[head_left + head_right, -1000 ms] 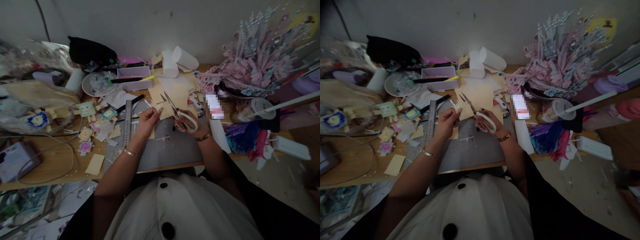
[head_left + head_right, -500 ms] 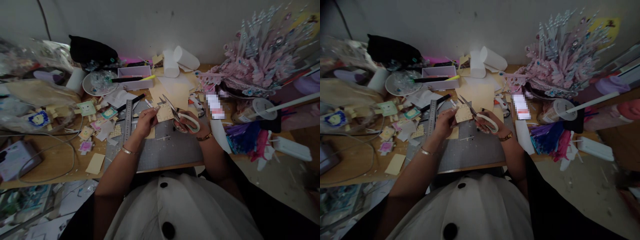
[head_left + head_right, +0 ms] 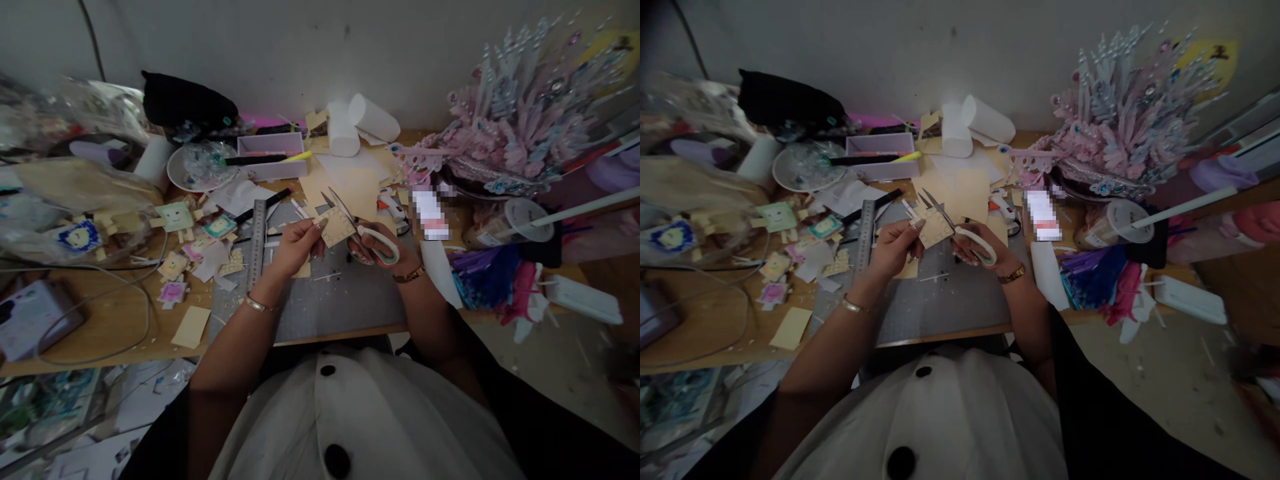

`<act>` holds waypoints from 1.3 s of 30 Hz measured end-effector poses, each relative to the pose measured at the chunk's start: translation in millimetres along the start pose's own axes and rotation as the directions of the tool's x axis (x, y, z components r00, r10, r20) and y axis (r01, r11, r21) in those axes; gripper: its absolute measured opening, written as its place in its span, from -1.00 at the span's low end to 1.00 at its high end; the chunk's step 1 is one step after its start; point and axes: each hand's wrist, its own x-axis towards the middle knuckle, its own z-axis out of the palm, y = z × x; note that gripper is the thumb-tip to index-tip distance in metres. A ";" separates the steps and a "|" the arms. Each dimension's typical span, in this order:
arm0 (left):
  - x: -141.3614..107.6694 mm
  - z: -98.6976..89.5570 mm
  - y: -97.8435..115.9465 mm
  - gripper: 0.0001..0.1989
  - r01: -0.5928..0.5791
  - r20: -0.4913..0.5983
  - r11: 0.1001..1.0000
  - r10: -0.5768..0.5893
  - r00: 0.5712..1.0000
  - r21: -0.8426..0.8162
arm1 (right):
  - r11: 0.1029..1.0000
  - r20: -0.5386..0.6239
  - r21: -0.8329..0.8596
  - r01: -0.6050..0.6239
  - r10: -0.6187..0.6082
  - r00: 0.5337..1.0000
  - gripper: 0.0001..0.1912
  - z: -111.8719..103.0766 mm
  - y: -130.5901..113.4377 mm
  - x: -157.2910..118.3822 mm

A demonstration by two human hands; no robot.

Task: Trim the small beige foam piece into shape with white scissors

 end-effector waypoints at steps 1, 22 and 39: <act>-0.2 0.6 -0.1 -0.35 0.006 0.004 1.000 -0.006 1.000 -0.012 | 1.000 -0.004 0.003 -0.006 0.006 1.000 -0.40 0.2 0.2 0.1; -1.2 9.0 -3.0 -0.33 0.019 0.020 1.000 -0.019 1.000 -0.013 | 0.999 -0.093 -0.030 -0.012 0.010 0.996 -0.38 6.0 1.3 1.5; -0.2 6.2 -5.1 -0.36 -0.042 -0.004 0.999 0.042 0.999 0.020 | 0.993 -0.127 -0.119 -0.006 -0.009 0.992 -0.42 5.6 3.8 0.2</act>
